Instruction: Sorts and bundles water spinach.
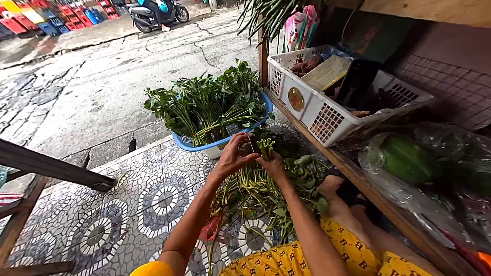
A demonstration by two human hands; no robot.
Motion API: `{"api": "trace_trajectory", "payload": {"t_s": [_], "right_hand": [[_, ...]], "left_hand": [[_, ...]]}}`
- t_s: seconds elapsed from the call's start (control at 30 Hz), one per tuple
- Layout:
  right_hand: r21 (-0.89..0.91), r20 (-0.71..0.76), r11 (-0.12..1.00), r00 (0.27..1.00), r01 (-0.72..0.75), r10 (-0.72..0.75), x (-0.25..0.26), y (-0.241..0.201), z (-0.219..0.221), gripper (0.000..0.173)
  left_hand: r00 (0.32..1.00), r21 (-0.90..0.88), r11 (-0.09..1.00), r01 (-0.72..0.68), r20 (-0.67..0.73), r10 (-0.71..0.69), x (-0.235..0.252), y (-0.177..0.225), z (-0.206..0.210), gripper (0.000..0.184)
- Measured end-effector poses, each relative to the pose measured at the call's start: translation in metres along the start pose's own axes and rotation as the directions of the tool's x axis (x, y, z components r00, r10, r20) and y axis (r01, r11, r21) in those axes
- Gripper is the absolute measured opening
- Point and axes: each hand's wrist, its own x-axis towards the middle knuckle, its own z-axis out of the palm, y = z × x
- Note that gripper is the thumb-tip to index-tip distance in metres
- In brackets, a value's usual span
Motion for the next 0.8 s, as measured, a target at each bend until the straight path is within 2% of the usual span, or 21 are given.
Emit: {"api": "trace_trajectory", "payload": {"t_s": [0.1,0.2,0.27,0.4,0.47,0.57,0.63,0.7,0.77,0.8], "right_hand": [[-0.05,0.03,0.999,1.0,0.001,0.0,0.003,-0.003,0.006,0.035],[-0.082,0.045,0.993,0.996,0.081,-0.077,0.001,-0.004,0.01,0.038],[-0.128,0.03,0.983,0.991,0.132,-0.129,-0.001,-0.003,0.014,0.04],[-0.227,0.051,0.964,0.99,0.139,-0.13,-0.002,0.003,0.014,0.044],[-0.244,0.04,0.957,0.988,0.157,-0.152,-0.001,-0.001,0.01,0.046],[-0.125,-0.037,0.981,0.987,0.148,-0.154,0.001,-0.006,0.005,0.04],[-0.012,-0.048,0.993,0.992,0.116,-0.117,0.003,-0.007,0.003,0.039],[0.04,-0.04,0.98,0.98,0.195,-0.193,0.002,-0.001,0.008,0.037],[0.03,-0.028,0.973,0.973,0.229,-0.228,-0.004,-0.003,0.015,0.035],[-0.006,-0.016,0.981,0.981,0.196,-0.196,-0.007,-0.008,0.017,0.036]], "left_hand": [[0.982,0.205,0.964,-0.167,0.117,0.145,0.01,0.01,0.006,0.068],[0.955,0.361,0.891,-0.277,0.204,0.215,0.02,0.018,0.016,0.061],[0.956,0.42,0.875,-0.241,0.256,0.141,0.028,0.021,0.02,0.056],[0.939,0.448,0.886,-0.118,0.34,-0.046,0.039,0.01,0.019,0.057],[0.939,0.354,0.932,-0.08,0.341,-0.049,0.038,0.002,0.016,0.061],[0.957,0.094,0.993,0.071,0.275,-0.095,0.027,-0.009,0.016,0.081],[0.959,-0.109,0.983,0.148,0.258,-0.115,0.018,-0.016,0.02,0.086],[0.969,-0.269,0.95,0.158,0.229,-0.096,0.01,-0.025,0.033,0.09],[0.991,-0.375,0.918,0.128,0.095,-0.099,0.005,-0.03,0.053,0.089],[0.992,-0.435,0.892,0.12,0.006,-0.13,0.004,-0.03,0.065,0.082]]}}
